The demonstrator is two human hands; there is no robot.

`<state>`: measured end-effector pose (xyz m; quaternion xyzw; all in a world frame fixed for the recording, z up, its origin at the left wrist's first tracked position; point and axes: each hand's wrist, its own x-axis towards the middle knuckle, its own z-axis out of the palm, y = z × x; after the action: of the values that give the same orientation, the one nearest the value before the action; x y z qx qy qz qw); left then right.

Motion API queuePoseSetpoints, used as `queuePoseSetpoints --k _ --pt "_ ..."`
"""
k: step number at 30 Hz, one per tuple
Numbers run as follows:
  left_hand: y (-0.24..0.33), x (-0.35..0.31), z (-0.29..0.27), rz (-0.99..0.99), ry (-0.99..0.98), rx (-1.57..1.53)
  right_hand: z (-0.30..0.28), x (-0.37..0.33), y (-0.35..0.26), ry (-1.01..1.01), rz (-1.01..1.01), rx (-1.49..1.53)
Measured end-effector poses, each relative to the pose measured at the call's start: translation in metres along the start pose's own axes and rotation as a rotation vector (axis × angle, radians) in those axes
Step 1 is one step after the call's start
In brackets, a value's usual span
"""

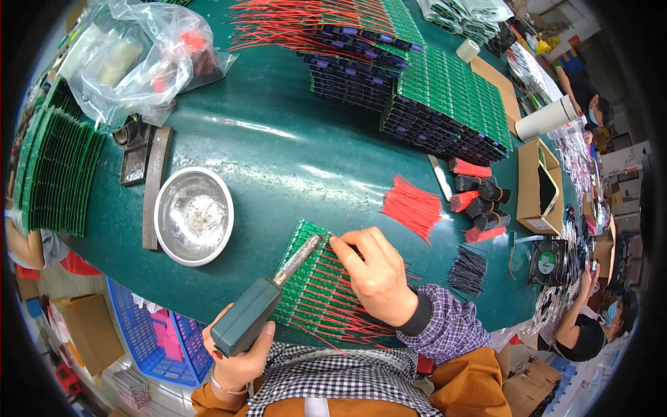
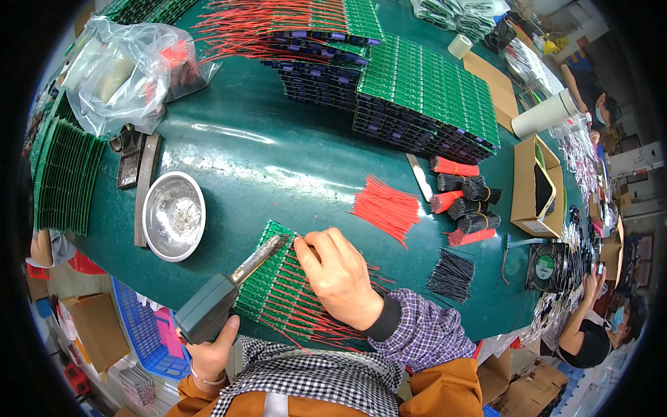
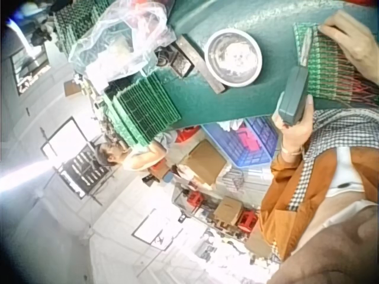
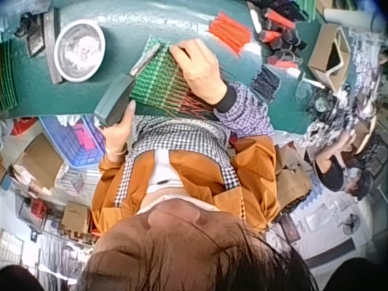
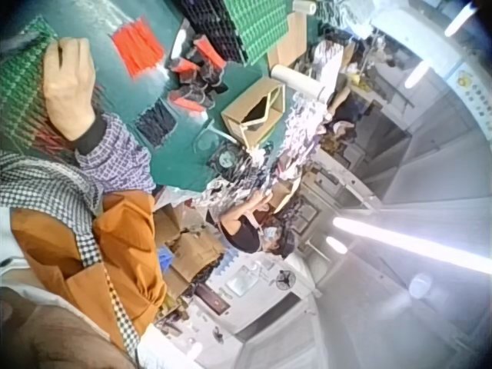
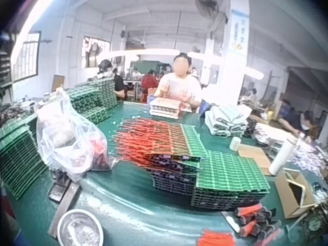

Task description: The person solders red wires onto small green circuit boards using a soldering gun.

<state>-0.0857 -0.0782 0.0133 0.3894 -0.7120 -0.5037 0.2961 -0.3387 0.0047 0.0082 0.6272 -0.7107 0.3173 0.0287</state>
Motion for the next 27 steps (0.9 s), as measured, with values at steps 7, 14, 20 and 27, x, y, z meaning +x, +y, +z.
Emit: queuePoseSetpoints --k 7,14,20,27 --pt "-0.006 -0.002 0.001 0.059 -0.006 0.026 0.0 0.0 0.0 -0.01 -0.001 -0.008" --pt "-0.004 -0.007 -0.005 -0.039 -0.031 0.02 0.001 -0.001 0.0 -0.004 -0.003 -0.015" --pt "-0.012 -0.03 -0.032 0.23 0.388 0.006 0.0 0.0 0.0 -0.002 -0.006 -0.008" --pt "0.001 0.01 -0.041 -0.099 0.655 -0.042 0.003 -0.002 0.002 -0.009 -0.001 -0.007"
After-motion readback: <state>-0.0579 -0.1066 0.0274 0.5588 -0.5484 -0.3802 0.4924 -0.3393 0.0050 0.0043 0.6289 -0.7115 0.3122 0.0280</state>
